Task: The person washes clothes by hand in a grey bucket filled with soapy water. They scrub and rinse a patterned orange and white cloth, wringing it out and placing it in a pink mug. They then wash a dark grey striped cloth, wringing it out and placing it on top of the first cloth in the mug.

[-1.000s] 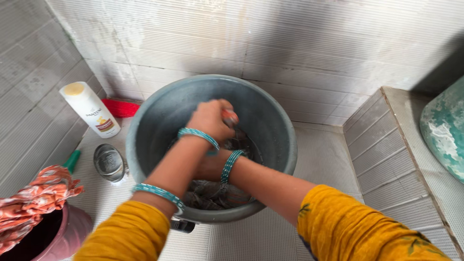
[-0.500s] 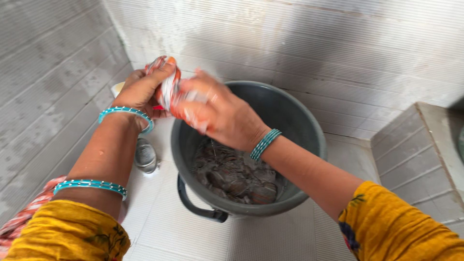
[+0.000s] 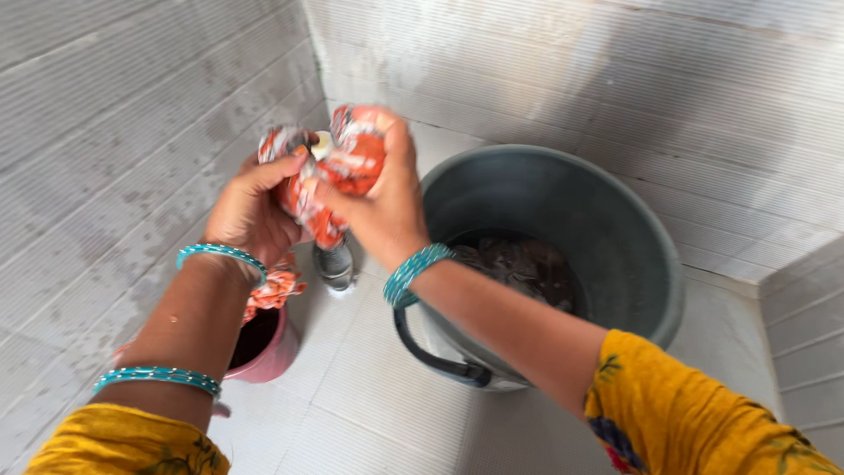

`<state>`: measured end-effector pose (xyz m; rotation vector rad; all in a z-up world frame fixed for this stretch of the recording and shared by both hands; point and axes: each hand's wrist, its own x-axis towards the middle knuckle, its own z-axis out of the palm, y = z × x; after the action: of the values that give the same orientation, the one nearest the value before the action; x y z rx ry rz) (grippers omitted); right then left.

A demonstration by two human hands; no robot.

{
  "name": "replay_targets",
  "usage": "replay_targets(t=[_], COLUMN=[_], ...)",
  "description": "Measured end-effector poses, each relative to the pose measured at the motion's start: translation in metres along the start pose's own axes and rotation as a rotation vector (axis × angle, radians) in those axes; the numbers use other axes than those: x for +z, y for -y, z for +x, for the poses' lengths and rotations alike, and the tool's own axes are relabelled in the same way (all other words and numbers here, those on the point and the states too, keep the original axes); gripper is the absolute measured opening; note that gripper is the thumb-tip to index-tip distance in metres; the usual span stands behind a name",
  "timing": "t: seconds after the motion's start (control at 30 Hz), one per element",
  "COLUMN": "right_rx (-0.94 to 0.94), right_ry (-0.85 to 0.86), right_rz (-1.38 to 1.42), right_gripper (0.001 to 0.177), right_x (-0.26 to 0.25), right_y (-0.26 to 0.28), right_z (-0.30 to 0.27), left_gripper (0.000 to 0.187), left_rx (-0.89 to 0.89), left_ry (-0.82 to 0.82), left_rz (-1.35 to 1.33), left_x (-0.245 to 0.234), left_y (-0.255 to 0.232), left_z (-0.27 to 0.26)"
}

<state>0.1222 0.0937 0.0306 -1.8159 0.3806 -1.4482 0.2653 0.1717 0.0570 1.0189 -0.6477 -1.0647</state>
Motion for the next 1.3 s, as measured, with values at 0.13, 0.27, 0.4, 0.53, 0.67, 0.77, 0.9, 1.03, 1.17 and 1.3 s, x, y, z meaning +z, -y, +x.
replay_targets(t=[0.13, 0.27, 0.4, 0.53, 0.67, 0.77, 0.9, 1.03, 1.17, 1.3], right_rx=[0.089, 0.036, 0.132, 0.262, 0.302, 0.352, 0.349, 0.321, 0.437, 0.474], right_ry=[0.183, 0.361, 0.486, 0.637, 0.759, 0.825, 0.934, 0.955, 0.980, 1.016], right_rz=[0.163, -0.106, -0.146, -0.159, -0.242, -0.276, -0.277, -0.310, -0.271, -0.372], right_gripper=[0.076, 0.082, 0.085, 0.098, 0.097, 0.095, 0.095, 0.092, 0.095, 0.094], right_x=[0.034, 0.047, 0.064, 0.079, 0.090, 0.098, 0.106, 0.114, 0.120, 0.123], right_y=[-0.005, -0.012, -0.023, -0.033, -0.038, -0.043, -0.059, -0.081, -0.095, -0.094], right_z=[-0.034, -0.056, -0.073, -0.084, -0.095, -0.105, -0.118, -0.129, -0.133, -0.131], left_gripper=[0.085, 0.097, 0.091, 0.087, 0.085, 0.084, 0.081, 0.078, 0.072, 0.082], left_rx=[-0.035, -0.122, -0.041, -0.082, -0.129, -0.109, -0.088, -0.079, -0.055, -0.236], left_ry=[-0.435, -0.707, -0.739, -0.723, -0.672, -0.667, -0.593, -0.594, -0.661, -0.542], left_rz=[0.072, 0.342, 0.610, 0.939, 1.096, 1.245, 1.356, 1.463, 1.517, 1.584], left_x=[-0.040, -0.103, -0.153, -0.172, -0.178, -0.187, -0.192, -0.177, -0.157, -0.161], left_y=[0.020, 0.034, 0.050, 0.055, 0.056, 0.062, 0.066, 0.060, 0.052, 0.058], left_z=[0.016, 0.023, 0.026, 0.016, 0.009, 0.008, 0.007, 0.006, 0.007, 0.017])
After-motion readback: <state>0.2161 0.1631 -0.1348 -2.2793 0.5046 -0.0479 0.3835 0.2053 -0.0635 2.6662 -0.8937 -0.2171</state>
